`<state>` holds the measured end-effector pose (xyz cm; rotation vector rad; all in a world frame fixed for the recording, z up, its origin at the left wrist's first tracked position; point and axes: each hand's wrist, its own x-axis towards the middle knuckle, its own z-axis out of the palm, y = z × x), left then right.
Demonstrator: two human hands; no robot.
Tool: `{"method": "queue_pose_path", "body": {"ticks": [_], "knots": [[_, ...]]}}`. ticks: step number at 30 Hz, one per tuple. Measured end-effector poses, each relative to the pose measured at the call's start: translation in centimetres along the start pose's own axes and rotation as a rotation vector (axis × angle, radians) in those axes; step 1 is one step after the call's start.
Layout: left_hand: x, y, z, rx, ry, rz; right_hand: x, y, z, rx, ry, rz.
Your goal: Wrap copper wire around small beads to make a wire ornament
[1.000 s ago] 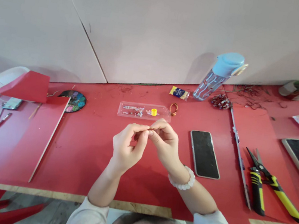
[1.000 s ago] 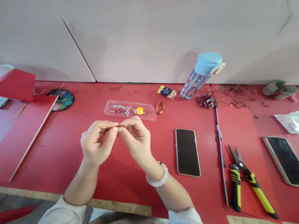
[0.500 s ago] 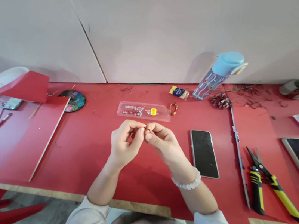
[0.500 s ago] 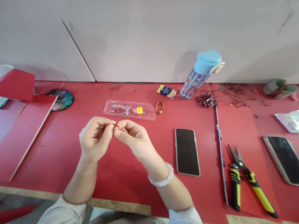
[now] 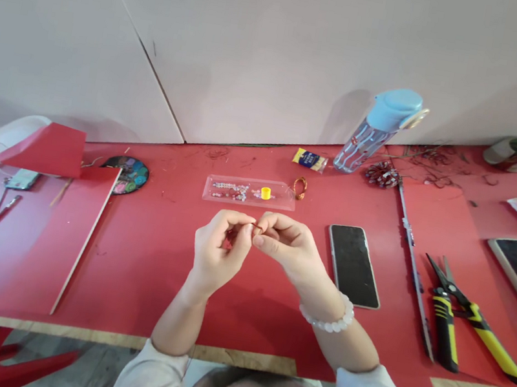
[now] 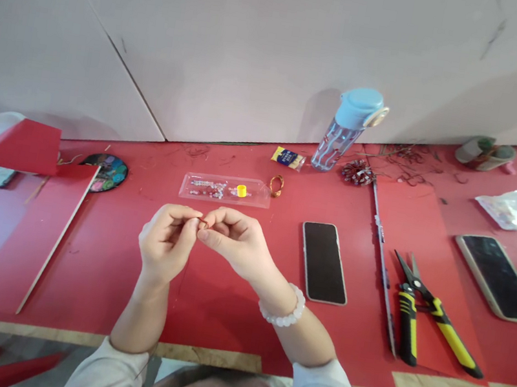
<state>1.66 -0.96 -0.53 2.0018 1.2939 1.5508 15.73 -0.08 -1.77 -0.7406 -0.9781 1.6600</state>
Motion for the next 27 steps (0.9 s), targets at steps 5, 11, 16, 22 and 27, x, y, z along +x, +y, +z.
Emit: {"method": "queue_pose_path", "body": {"ticks": [5,11,16,22,27], "knots": [[0.0,0.0,0.1,-0.015,-0.006,0.016,-0.2,-0.3,0.2,-0.035,0.042,-0.028],[-0.2,-0.2,0.0,-0.007,-0.014,-0.009,-0.3,0.4,0.6,-0.043,0.129,-0.105],[-0.4,-0.3,0.0,-0.011,-0.02,-0.023,-0.5,0.9,0.5,-0.223,0.21,-0.216],[-0.3,-0.2,0.0,-0.031,-0.032,0.001,-0.5,0.9,0.1,-0.343,0.224,-0.338],[-0.2,0.0,0.0,-0.02,-0.027,0.024,-0.6,1.0,0.0,-0.365,0.217,-0.374]]}}
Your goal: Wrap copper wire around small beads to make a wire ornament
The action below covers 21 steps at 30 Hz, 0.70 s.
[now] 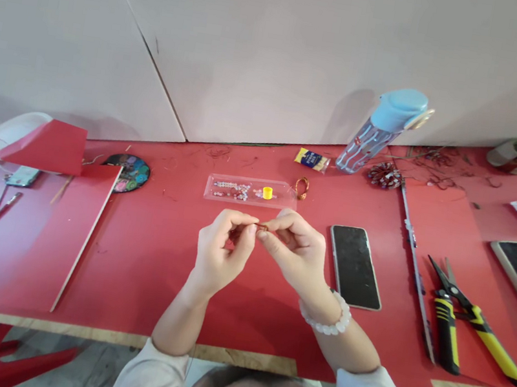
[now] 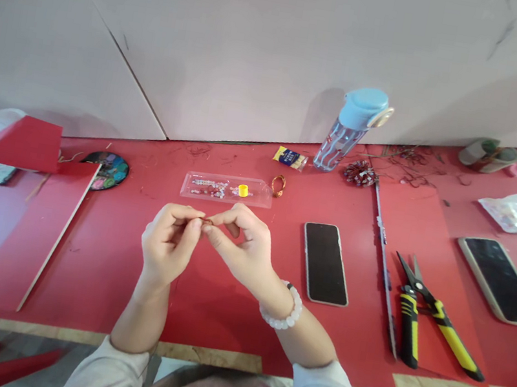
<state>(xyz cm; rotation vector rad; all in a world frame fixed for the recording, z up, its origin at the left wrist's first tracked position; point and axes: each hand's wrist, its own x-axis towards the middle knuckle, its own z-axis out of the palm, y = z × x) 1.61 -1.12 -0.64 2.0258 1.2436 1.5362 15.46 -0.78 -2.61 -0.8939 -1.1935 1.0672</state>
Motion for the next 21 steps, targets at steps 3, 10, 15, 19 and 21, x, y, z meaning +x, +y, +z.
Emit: {"method": "queue_pose_path", "body": {"ticks": [3,10,15,19,21], "knots": [[0.01,0.06,-0.03,-0.009,-0.004,0.009,0.01,-0.05,-0.06,-0.026,-0.001,-0.004],[0.08,-0.03,-0.19,-0.023,-0.046,0.065,0.13,-0.62,-0.5,-0.113,-0.004,-0.103],[0.15,-0.12,-0.17,-0.049,-0.064,0.094,0.18,-0.84,-0.68,-0.142,0.002,-0.2],[0.12,-0.19,-0.12,-0.071,-0.077,0.1,0.04,-0.75,-0.7,-0.107,-0.014,-0.162],[0.09,-0.22,-0.11,-0.078,-0.077,0.101,-0.03,-0.71,-0.71,-0.083,-0.021,-0.125]]}}
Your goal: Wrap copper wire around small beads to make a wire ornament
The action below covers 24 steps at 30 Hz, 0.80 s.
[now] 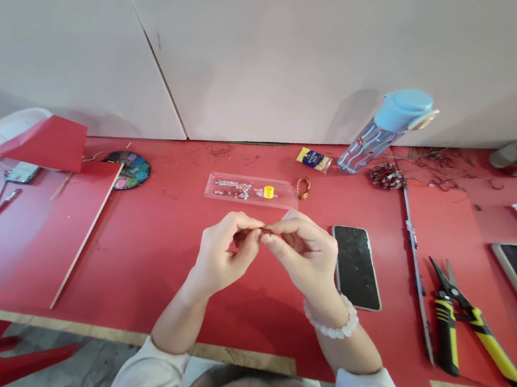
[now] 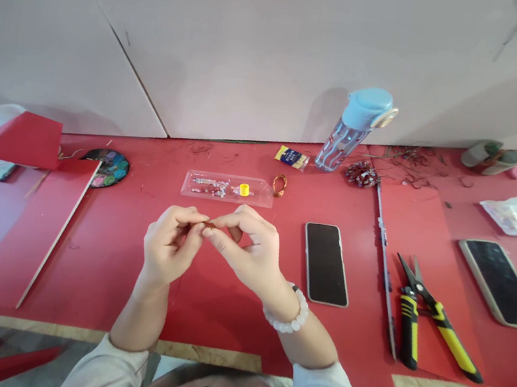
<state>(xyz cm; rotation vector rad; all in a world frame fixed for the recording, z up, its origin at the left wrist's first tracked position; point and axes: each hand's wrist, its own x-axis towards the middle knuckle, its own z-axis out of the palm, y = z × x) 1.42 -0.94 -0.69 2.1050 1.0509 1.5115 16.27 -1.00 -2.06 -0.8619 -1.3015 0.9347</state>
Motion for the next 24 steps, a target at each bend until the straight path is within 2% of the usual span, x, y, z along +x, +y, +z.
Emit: {"method": "queue_pose_path", "body": {"ticks": [7,13,16,19,24], "knots": [[0.06,0.14,-0.05,-0.016,-0.027,0.034,0.25,-0.32,-0.09,0.236,-0.036,0.166],[0.07,0.33,0.08,-0.025,-0.035,0.057,0.75,0.2,-0.1,0.612,-0.18,0.512],[0.01,0.25,0.08,-0.018,-0.05,0.052,0.83,0.47,-0.17,0.728,-0.24,0.645],[-0.05,0.07,0.01,-0.02,-0.052,0.042,0.7,0.49,-0.27,0.715,-0.219,0.656],[-0.12,-0.09,-0.18,-0.08,-0.042,0.013,0.39,-0.04,-0.35,0.623,-0.181,0.572]]}}
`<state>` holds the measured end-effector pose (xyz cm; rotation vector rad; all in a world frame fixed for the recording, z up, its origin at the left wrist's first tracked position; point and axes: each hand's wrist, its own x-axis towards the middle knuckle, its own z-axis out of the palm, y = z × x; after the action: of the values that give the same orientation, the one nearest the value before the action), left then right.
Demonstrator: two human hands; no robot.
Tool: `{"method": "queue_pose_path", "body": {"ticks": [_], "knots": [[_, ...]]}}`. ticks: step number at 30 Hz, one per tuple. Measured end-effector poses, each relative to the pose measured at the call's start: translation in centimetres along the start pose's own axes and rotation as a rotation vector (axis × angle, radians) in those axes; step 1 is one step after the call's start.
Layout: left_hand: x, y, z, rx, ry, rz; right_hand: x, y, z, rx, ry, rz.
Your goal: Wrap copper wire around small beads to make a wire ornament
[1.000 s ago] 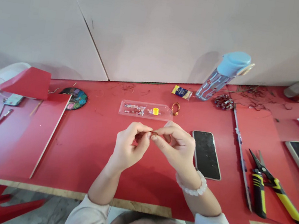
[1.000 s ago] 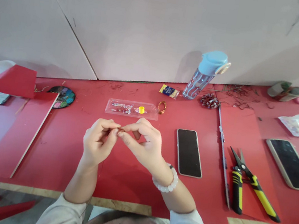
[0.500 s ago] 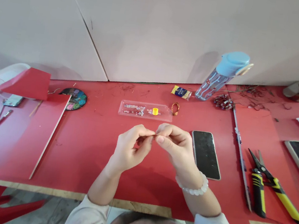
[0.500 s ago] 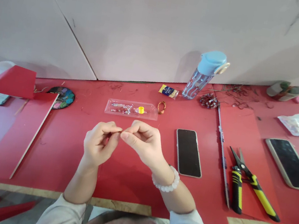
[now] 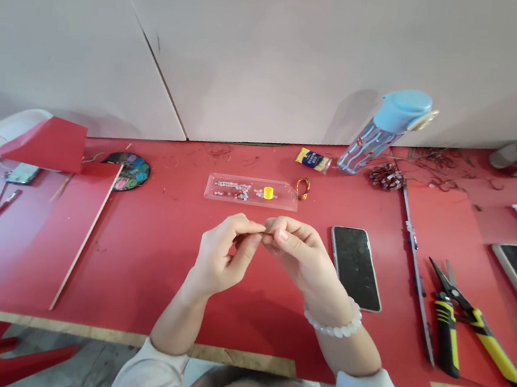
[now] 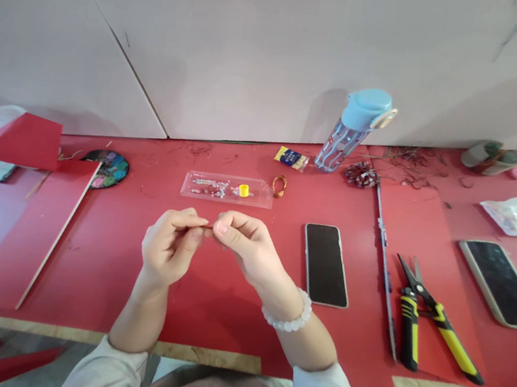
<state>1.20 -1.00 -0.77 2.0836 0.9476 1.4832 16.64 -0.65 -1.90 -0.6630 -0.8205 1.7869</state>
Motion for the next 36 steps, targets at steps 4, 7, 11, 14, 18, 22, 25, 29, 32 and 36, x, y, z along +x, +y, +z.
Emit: {"method": "queue_pose_path", "body": {"ticks": [4,7,11,14,18,22,25,29,32,36], "knots": [[-0.1,0.0,0.0,-0.048,-0.009,-0.001,-0.3,-0.3,0.3,-0.021,0.012,-0.04],[-0.2,-0.2,0.1,-0.065,-0.01,0.032,-0.1,-0.3,0.2,0.076,-0.002,0.044],[-0.1,-0.1,0.2,-0.063,0.004,0.096,0.4,-0.2,0.0,0.235,-0.126,0.274],[-0.1,0.1,0.2,-0.073,-0.011,0.122,0.5,-0.2,0.0,0.238,-0.234,0.358],[-0.1,0.3,0.2,-0.041,0.036,0.14,-0.2,-0.2,0.4,-0.086,-0.116,-0.017],[-0.2,-0.1,0.1,0.037,0.148,0.097,-1.1,-0.6,0.5,-0.731,0.175,-0.664],[-0.3,-0.1,0.0,0.067,0.183,0.096,-1.3,-1.0,0.4,-1.027,0.222,-0.943],[-0.3,0.3,0.1,0.105,0.167,0.129,-1.0,-0.9,0.6,-1.134,0.222,-1.117],[-0.3,0.7,0.3,0.087,0.14,0.138,-0.8,-0.6,0.8,-1.099,0.199,-1.176],[-0.5,0.9,0.3,0.038,0.118,0.15,-1.0,-0.7,0.6,-1.172,0.171,-1.212]]}}
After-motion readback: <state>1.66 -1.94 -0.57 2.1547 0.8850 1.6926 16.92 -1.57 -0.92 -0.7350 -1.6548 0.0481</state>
